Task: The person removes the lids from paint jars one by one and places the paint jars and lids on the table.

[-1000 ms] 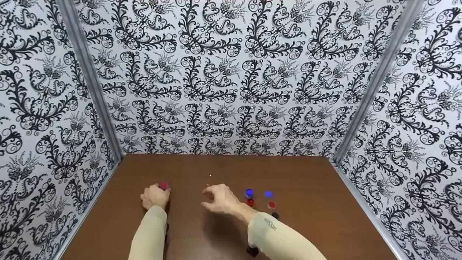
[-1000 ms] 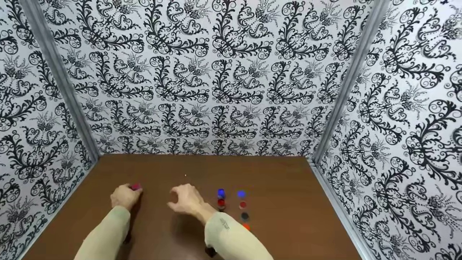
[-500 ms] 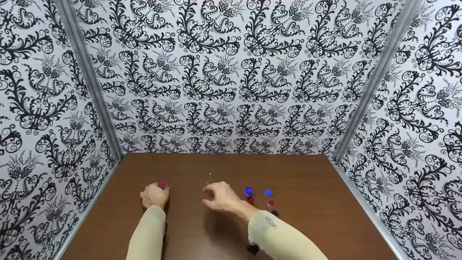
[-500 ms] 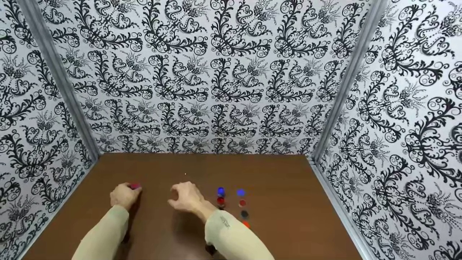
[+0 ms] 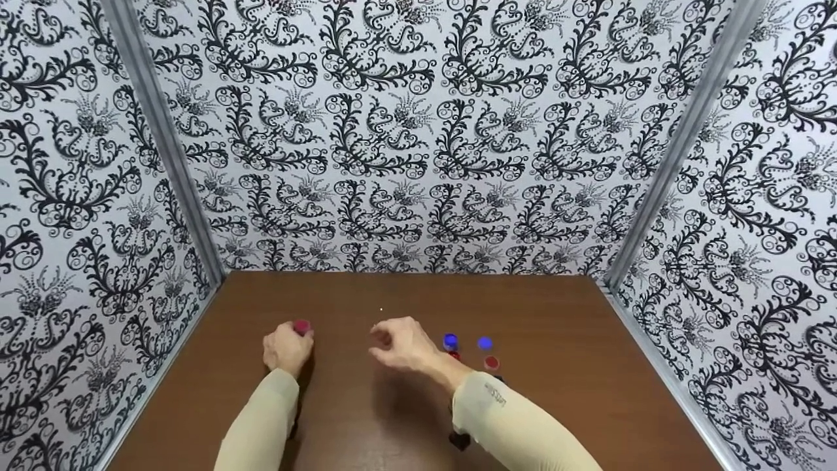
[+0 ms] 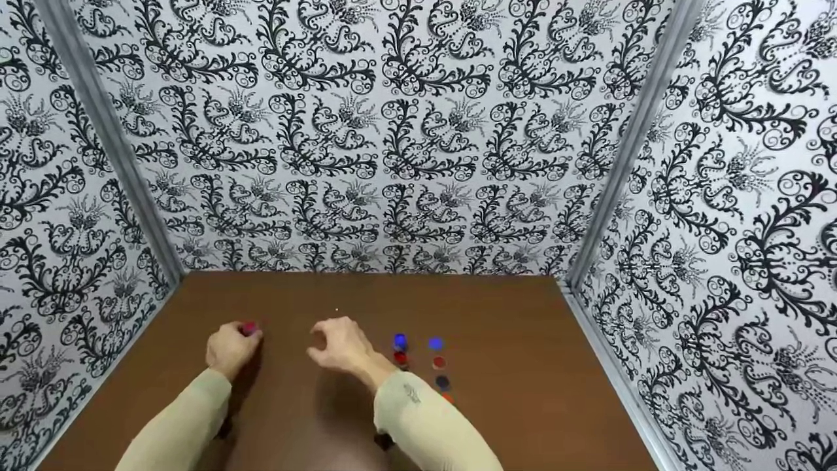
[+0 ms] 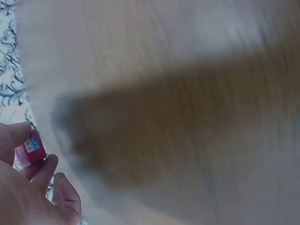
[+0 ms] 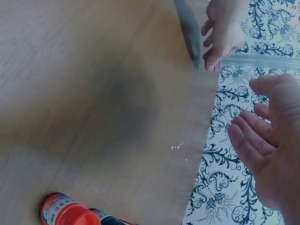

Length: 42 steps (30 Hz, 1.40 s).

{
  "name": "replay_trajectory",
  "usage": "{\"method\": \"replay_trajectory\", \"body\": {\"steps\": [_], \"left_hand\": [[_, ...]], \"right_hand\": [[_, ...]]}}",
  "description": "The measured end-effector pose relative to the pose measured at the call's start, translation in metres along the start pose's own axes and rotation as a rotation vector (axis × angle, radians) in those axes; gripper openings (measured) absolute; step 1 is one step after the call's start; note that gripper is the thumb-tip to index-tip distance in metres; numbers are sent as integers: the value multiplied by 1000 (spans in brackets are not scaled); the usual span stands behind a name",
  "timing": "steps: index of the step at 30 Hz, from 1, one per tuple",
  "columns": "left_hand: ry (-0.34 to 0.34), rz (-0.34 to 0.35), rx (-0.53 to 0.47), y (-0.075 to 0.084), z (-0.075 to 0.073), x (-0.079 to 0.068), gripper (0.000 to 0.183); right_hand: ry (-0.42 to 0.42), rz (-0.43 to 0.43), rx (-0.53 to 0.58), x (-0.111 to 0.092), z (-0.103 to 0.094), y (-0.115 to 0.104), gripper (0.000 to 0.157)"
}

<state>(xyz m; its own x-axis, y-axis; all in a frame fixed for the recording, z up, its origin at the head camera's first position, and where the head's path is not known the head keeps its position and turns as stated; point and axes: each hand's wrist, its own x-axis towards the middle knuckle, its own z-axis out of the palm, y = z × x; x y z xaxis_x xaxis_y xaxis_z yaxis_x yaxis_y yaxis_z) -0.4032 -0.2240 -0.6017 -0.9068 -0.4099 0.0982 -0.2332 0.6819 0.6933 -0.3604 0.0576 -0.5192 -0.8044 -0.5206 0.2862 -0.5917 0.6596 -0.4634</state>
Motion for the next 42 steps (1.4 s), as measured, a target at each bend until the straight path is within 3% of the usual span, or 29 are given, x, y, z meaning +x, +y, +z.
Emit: {"method": "replay_trajectory", "body": {"steps": [8, 17, 31, 37, 42], "left_hand": [[22, 103, -42, 16, 7, -4, 41], [2, 155, -35, 38, 5, -17, 44], [-36, 290, -90, 91, 11, -50, 36], [-43, 346, -100, 101, 20, -60, 30], [-50, 365, -121, 108, 22, -70, 27]], "right_hand": [[41, -59, 24, -3, -8, 1, 31], [66, -52, 68, -6, -16, 3, 28], [80, -30, 66, -13, -23, 10, 25], [156, -81, 6, -16, -26, 15, 25], [182, -48, 26, -16, -30, 16, 28]]}}
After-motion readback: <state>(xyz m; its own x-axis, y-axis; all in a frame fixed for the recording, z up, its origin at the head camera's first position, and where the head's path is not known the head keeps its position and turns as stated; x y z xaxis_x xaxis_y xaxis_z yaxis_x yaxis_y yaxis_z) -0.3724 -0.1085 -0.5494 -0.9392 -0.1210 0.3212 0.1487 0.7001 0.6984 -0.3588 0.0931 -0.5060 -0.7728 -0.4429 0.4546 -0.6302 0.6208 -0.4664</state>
